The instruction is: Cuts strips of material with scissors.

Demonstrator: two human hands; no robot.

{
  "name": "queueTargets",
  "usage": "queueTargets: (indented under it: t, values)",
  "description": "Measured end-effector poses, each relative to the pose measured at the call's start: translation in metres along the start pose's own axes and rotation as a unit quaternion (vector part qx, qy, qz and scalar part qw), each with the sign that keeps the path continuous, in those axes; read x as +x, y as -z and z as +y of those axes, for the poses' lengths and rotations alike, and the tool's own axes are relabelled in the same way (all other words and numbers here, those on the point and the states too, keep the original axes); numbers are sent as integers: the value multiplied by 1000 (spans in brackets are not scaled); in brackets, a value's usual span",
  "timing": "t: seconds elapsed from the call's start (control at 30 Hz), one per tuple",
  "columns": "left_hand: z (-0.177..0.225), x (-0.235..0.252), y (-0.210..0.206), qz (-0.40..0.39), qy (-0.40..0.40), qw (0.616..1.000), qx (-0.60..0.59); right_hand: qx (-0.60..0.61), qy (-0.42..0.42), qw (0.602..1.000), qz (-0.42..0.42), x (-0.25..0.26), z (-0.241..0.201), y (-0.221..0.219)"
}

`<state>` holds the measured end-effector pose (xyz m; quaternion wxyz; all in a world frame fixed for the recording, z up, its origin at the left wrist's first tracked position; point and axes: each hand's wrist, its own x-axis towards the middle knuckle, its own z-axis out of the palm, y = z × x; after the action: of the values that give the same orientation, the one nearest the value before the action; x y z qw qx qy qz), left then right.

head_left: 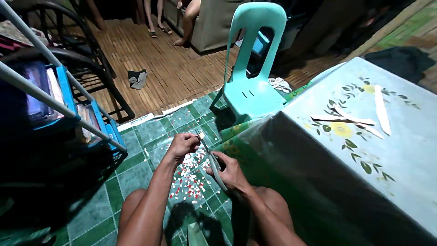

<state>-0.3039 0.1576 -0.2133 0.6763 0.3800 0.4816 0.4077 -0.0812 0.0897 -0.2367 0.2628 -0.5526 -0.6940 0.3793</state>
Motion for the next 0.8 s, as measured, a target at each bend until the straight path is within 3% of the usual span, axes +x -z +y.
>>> queueTargets:
  t: [0.8]
  values:
    - [-9, 5, -5, -20, -58, 997, 41, 4, -16, 999, -30, 2, 6, -1]
